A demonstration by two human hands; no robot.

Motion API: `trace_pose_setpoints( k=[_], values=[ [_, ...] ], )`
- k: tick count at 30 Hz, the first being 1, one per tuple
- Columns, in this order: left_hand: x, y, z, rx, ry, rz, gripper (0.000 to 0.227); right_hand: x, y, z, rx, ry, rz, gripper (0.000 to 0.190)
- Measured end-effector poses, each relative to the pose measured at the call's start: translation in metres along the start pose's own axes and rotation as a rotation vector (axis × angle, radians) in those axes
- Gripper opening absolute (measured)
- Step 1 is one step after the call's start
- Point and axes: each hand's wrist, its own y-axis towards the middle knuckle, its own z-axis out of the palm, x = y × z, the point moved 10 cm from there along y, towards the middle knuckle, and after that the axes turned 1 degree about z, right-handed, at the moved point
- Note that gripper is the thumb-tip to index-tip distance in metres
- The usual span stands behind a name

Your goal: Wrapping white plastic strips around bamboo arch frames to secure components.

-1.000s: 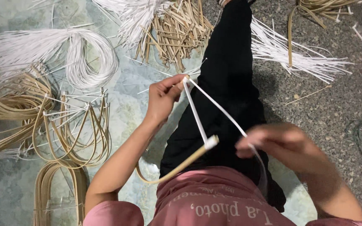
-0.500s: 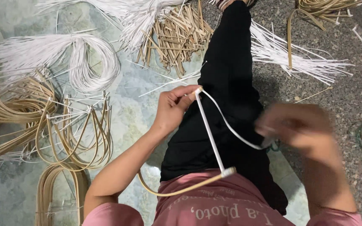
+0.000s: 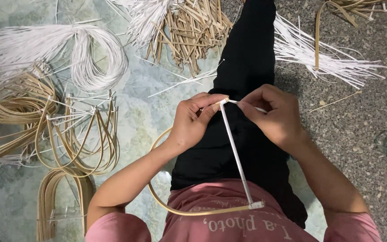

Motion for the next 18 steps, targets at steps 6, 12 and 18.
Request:
trace_pose_setpoints(
  k=[6, 12, 18],
  values=[
    [0.003, -0.001, 0.005, 0.057, -0.038, -0.027, 0.023, -0.009, 0.006, 0.004, 0.074, -0.006, 0.028, 0.011],
    [0.010, -0.001, 0.012, 0.156, -0.124, -0.103, 0.021, 0.000, 0.002, 0.014, 0.186, 0.087, -0.034, 0.011],
    [0.036, 0.000, 0.019, 0.260, -0.246, -0.319, 0.021, 0.043, 0.005, 0.013, 0.189, -0.100, -0.215, 0.020]
  ],
)
